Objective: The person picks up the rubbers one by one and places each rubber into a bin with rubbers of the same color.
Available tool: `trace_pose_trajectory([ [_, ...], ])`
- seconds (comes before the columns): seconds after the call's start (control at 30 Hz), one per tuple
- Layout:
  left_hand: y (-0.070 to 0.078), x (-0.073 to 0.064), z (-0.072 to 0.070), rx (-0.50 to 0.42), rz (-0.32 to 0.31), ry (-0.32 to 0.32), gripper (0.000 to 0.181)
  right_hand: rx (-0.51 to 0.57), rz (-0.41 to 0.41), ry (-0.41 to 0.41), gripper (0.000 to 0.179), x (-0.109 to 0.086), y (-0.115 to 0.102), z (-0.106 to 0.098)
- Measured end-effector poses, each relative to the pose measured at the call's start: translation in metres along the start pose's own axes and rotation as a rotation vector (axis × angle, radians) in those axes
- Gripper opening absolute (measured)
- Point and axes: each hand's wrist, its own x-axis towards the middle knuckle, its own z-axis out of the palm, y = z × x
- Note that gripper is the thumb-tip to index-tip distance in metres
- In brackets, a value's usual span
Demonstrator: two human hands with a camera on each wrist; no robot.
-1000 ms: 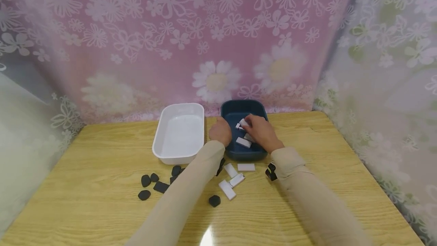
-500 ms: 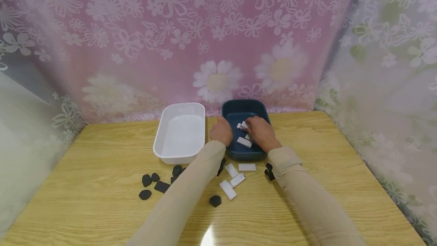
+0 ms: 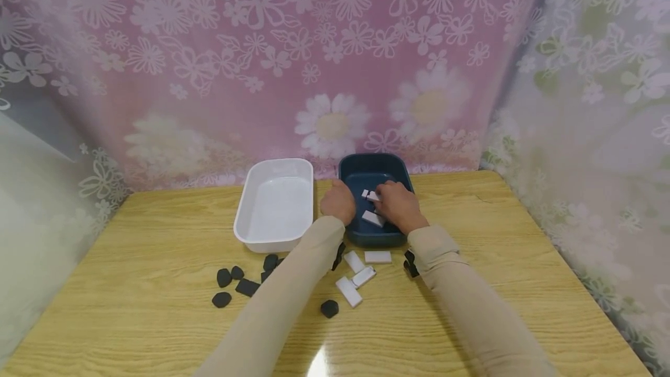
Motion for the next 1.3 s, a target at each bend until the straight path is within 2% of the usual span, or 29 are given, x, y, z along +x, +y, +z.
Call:
trace_pose_trajectory([
  [0.23,0.003,-0.003,0.001,-0.03,-0.005,0.004,0.029,0.044,-0.004,0.012,0.03,-0.003,0.002,-0.003],
  [0.43,0.004,-0.003,0.004,-0.012,0.004,-0.006,0.031,0.101,-0.012,0.08,0.025,-0.005,0.006,-0.005],
  [0.6,0.003,-0.001,0.007,-0.018,-0.004,0.024,0.029,0.131,-0.072,0.157,0.02,-0.012,0.002,-0.014],
  [0.9,-0.001,-0.001,0.006,-0.021,0.002,0.04,0.028,0.227,-0.212,0.281,0.015,-0.049,-0.01,-0.037],
  [1.07,-0.003,0.002,0.006,-0.003,0.016,0.023,0.034,0.257,-0.309,0.375,0.011,-0.071,-0.013,-0.041],
  [1.3,0.001,0.003,0.005,-0.021,0.008,0.005,0.034,0.27,-0.433,0.41,0.022,-0.106,-0.011,-0.037],
])
